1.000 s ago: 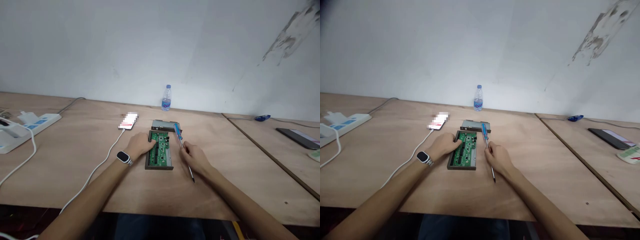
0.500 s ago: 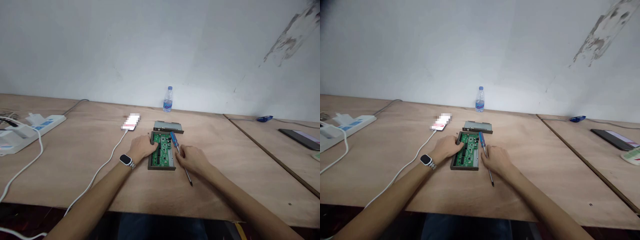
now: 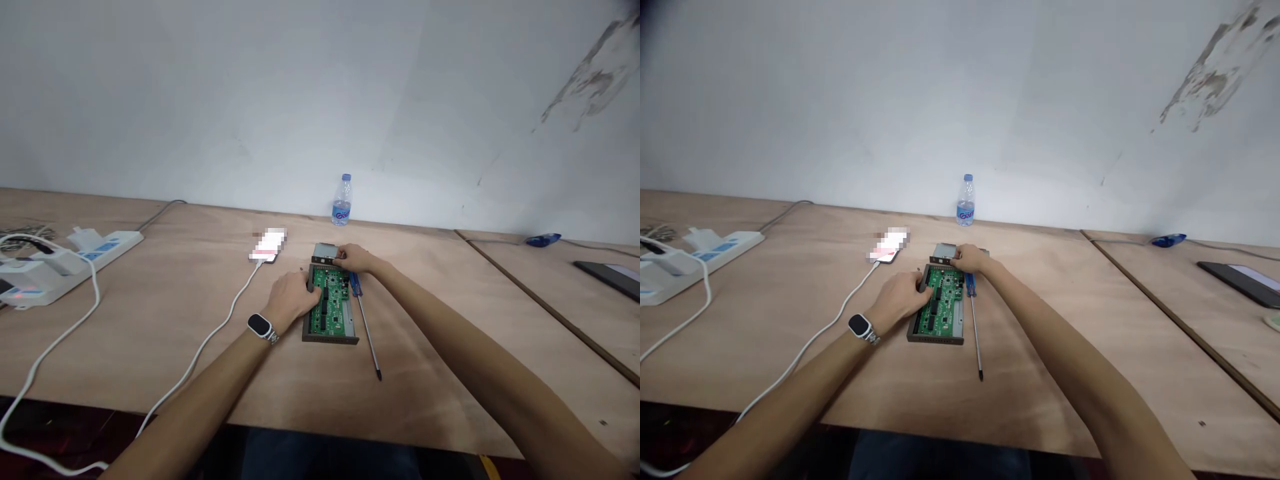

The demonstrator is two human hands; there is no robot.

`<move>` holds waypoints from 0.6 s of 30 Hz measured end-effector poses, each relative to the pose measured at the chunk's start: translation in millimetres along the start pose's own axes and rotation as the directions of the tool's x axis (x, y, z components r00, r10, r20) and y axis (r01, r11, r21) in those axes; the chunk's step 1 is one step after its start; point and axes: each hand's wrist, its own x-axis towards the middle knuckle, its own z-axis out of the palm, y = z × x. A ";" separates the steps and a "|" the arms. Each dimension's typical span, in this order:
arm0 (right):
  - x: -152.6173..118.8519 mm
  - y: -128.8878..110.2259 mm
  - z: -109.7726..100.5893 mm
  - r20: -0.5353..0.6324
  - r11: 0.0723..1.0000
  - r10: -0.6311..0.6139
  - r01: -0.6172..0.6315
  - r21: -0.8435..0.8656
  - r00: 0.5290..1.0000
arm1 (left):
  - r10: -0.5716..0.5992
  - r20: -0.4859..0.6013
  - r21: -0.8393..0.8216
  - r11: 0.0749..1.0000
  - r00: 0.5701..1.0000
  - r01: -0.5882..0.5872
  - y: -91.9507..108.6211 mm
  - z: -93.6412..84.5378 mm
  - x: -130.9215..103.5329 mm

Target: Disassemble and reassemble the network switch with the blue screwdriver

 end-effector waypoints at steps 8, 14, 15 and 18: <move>-41.6 5.6 -46.3 -0.572 0.970 -0.121 0.220 0.107 0.811 | -0.044 -0.152 -0.293 0.956 0.987 -0.003 -1.3 11.4 8.0; -103.8 -4.8 -45.4 -0.733 0.832 0.105 0.344 0.435 0.672 | -0.159 -0.146 -0.708 0.706 0.976 0.009 -3.3 27.1 18.8; -110.3 -5.7 -38.3 -0.688 0.738 0.195 0.358 0.572 0.698 | -0.172 -0.145 -0.757 0.654 0.974 0.003 -2.6 30.1 19.6; -120.9 -6.5 -12.8 -0.453 0.394 0.382 0.302 0.868 0.805 | -0.198 -0.143 -0.855 0.517 0.970 -0.020 0.1 37.6 20.1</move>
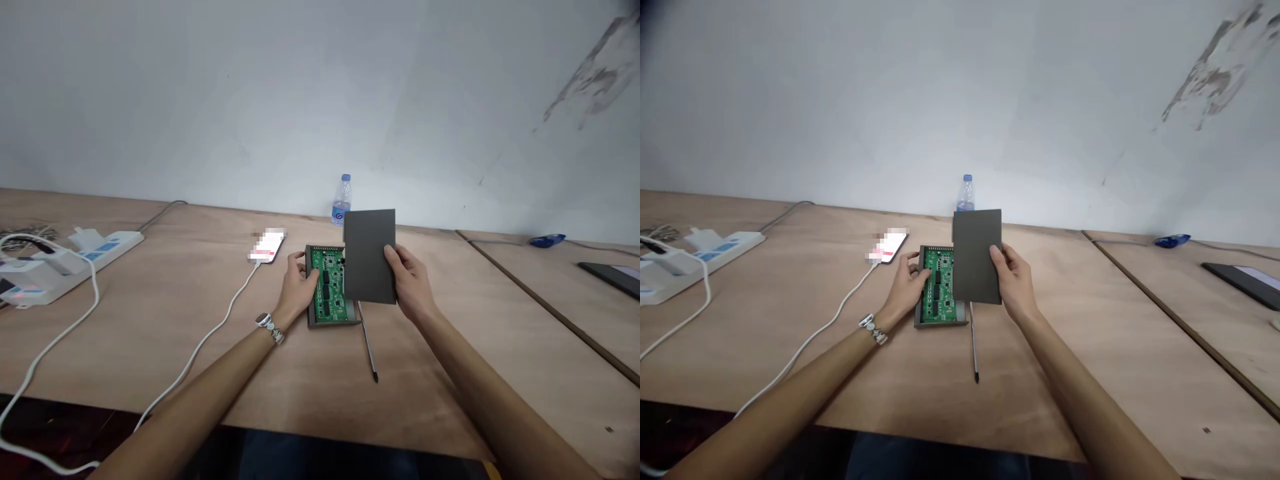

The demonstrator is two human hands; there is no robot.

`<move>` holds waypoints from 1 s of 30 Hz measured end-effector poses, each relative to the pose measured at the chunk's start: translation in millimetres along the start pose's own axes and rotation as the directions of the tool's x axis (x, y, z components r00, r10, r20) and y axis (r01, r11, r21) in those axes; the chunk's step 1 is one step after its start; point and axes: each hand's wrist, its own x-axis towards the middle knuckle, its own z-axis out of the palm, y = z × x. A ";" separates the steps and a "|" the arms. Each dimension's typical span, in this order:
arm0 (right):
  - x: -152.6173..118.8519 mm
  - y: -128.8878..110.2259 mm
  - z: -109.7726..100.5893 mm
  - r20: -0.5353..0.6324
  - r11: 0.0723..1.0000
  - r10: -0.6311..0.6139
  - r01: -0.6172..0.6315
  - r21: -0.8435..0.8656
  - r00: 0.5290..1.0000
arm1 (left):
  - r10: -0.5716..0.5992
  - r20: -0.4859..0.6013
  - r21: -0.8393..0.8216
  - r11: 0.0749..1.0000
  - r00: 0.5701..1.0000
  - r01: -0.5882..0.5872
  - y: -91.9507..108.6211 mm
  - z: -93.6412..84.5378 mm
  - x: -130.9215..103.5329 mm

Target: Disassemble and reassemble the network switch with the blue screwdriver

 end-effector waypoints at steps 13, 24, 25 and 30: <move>-28.8 24.0 17.2 0.153 0.873 0.391 -0.418 0.251 0.908 | 0.106 -0.009 -0.008 0.994 0.994 -0.106 3.4 -0.3 -8.1; -33.3 26.2 23.6 0.163 0.881 0.373 -0.404 0.247 0.913 | 0.147 -0.027 0.009 0.989 0.989 -0.147 4.7 -1.8 -9.1; -33.6 27.1 23.9 0.169 0.879 0.376 -0.409 0.246 0.911 | 0.152 -0.023 0.001 0.988 0.988 -0.152 5.6 -1.8 -10.0; -35.5 32.2 26.7 0.173 0.866 0.393 -0.427 0.260 0.903 | 0.169 0.023 -0.043 0.985 0.985 -0.168 12.4 -1.1 -16.1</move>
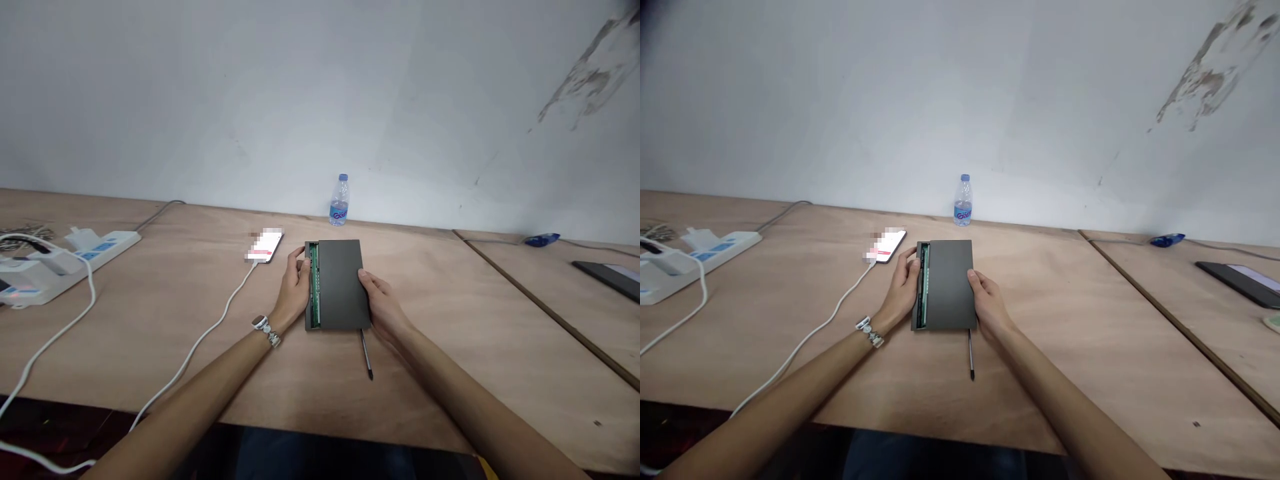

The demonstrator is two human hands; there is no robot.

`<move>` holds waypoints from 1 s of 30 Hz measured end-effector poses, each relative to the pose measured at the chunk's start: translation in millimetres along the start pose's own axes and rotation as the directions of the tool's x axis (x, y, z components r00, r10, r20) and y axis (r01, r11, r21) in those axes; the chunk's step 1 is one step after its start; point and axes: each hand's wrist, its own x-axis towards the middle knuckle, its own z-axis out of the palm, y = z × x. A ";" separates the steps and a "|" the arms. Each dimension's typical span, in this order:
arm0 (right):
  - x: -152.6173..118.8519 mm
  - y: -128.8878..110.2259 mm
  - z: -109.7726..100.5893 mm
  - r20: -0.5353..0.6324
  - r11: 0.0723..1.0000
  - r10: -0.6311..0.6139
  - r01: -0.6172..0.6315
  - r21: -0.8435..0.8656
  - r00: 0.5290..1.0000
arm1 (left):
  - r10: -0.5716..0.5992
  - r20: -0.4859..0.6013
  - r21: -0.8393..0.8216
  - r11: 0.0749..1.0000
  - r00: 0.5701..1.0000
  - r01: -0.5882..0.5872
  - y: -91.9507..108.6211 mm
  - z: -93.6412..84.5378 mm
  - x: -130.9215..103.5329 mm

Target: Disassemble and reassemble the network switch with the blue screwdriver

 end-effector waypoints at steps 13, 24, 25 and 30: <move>-3.7 4.1 6.5 0.005 1.000 -0.003 0.003 -0.009 1.000 | 0.001 -0.011 -0.043 0.999 1.000 -0.001 5.2 5.9 -4.6; -6.8 4.0 11.5 0.069 0.999 0.027 -0.030 0.042 0.997 | -0.014 -0.009 -0.079 0.997 1.000 0.013 8.4 12.2 -7.7; -8.1 0.1 12.0 0.091 0.999 0.031 -0.035 0.041 0.995 | -0.015 -0.012 -0.082 0.997 1.000 0.014 8.6 12.3 -7.5; -15.3 -28.0 5.1 0.308 0.992 0.116 -0.096 -0.081 0.944 | 0.052 -0.095 -0.072 0.996 0.994 -0.059 9.3 10.5 -2.4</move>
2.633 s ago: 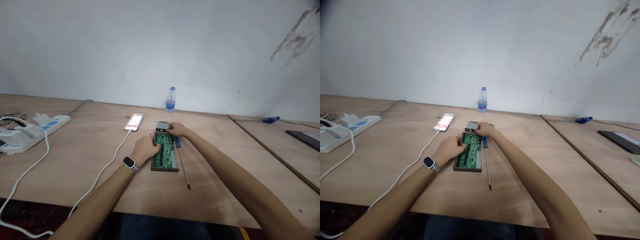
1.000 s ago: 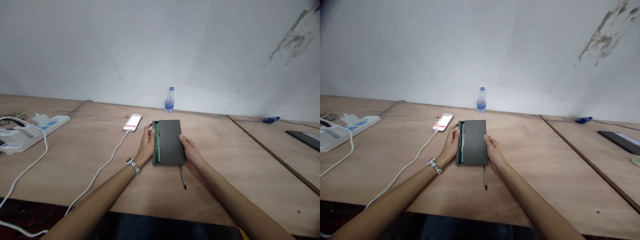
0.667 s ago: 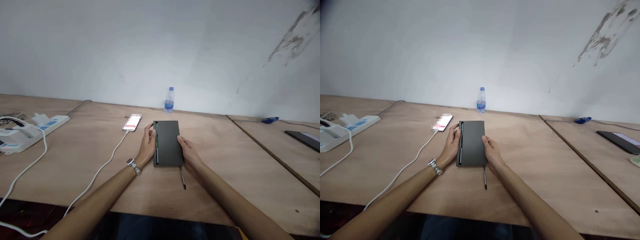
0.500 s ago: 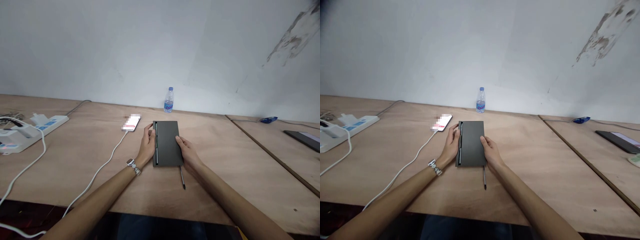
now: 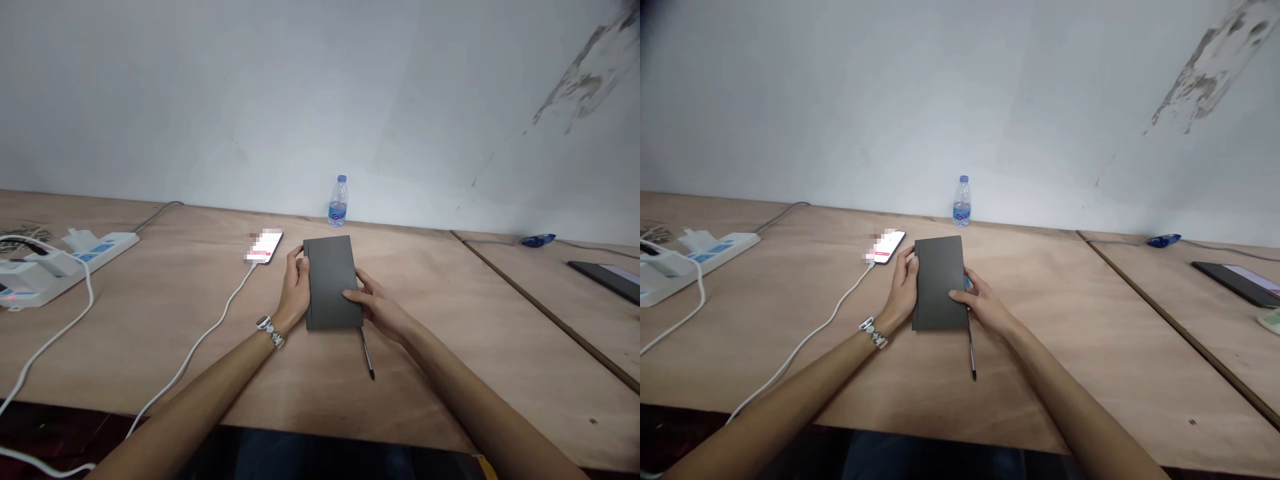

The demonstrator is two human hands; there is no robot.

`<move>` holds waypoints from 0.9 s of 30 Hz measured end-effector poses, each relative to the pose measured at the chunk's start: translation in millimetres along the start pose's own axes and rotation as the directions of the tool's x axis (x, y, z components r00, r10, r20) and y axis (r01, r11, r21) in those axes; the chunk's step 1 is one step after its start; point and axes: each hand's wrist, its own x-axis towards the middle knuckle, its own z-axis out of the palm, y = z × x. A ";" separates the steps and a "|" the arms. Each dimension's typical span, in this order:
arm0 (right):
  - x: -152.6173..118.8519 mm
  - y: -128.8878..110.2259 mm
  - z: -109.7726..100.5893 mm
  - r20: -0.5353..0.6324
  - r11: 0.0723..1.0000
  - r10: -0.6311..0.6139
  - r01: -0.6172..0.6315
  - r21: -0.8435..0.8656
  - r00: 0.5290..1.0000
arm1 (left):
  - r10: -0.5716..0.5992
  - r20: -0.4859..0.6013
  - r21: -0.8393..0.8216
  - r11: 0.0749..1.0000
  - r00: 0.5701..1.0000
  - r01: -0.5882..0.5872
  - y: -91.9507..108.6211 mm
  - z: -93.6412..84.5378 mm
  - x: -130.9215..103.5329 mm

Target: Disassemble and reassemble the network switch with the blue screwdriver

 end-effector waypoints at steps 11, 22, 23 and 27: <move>1.8 -11.1 -23.5 -0.168 0.977 -0.148 0.117 -0.178 0.975 | 0.094 0.172 0.537 0.825 0.981 -0.174 -42.8 -51.0 48.6; 6.6 -7.4 -35.0 -0.264 0.860 -0.396 0.256 -0.441 0.879 | 0.061 0.331 0.692 0.663 0.942 -0.286 -51.3 -51.3 56.3; 6.8 -7.5 -34.5 -0.259 0.829 -0.428 0.261 -0.494 0.866 | 0.066 0.344 0.697 0.651 0.937 -0.302 -49.8 -50.9 55.7; 8.4 -10.8 -29.5 -0.170 0.599 -0.559 0.254 -0.759 0.811 | 0.075 0.436 0.651 0.662 0.897 -0.372 -36.9 -45.4 46.8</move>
